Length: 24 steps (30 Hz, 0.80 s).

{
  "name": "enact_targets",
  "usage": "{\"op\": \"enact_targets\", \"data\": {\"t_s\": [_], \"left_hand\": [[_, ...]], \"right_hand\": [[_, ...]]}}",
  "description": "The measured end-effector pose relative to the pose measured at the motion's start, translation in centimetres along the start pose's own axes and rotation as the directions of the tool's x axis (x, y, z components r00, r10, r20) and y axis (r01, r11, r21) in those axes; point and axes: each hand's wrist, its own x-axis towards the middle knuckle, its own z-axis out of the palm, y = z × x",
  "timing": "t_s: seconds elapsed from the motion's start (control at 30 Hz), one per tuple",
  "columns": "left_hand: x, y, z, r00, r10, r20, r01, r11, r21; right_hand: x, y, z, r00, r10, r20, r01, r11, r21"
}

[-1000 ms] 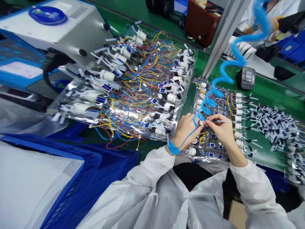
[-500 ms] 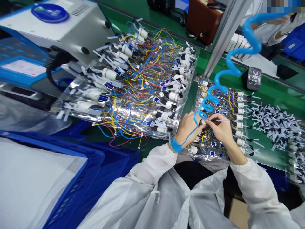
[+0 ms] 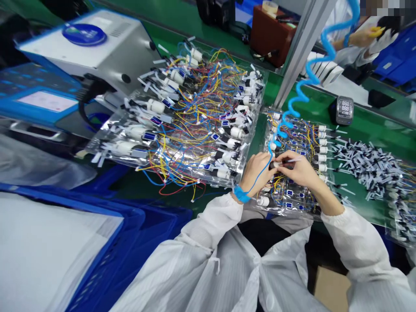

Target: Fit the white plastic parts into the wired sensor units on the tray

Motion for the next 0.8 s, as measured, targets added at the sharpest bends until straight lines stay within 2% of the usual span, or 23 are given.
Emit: {"op": "enact_targets", "data": {"t_s": [0.07,0.23,0.57,0.63,0.8], "left_hand": [[0.0,0.0,0.0,1.000,-0.006,-0.001,0.006,1.000,0.001],[-0.1,0.1,0.1,1.000,0.002,-0.027,-0.002,1.000,0.010],[0.1,0.2,-0.1,1.000,-0.022,-0.002,0.022,1.000,-0.022],[0.1,0.2,-0.2,1.000,-0.026,-0.003,0.026,0.999,-0.044],[-0.2,0.2,-0.3,0.993,-0.105,-0.050,0.097,0.986,-0.139]], "right_hand": [[0.0,0.0,-0.3,1.000,0.007,0.005,-0.008,1.000,0.024],[0.1,-0.4,0.2,0.994,-0.007,-0.108,-0.008,0.991,-0.136],[-0.3,-0.1,1.5,0.988,-0.071,-0.140,0.034,0.966,-0.255],[-0.2,0.2,1.7,0.990,-0.067,-0.125,0.039,0.975,-0.220],[-0.3,1.1,1.6,0.993,-0.019,-0.114,0.022,1.000,0.022]]}}
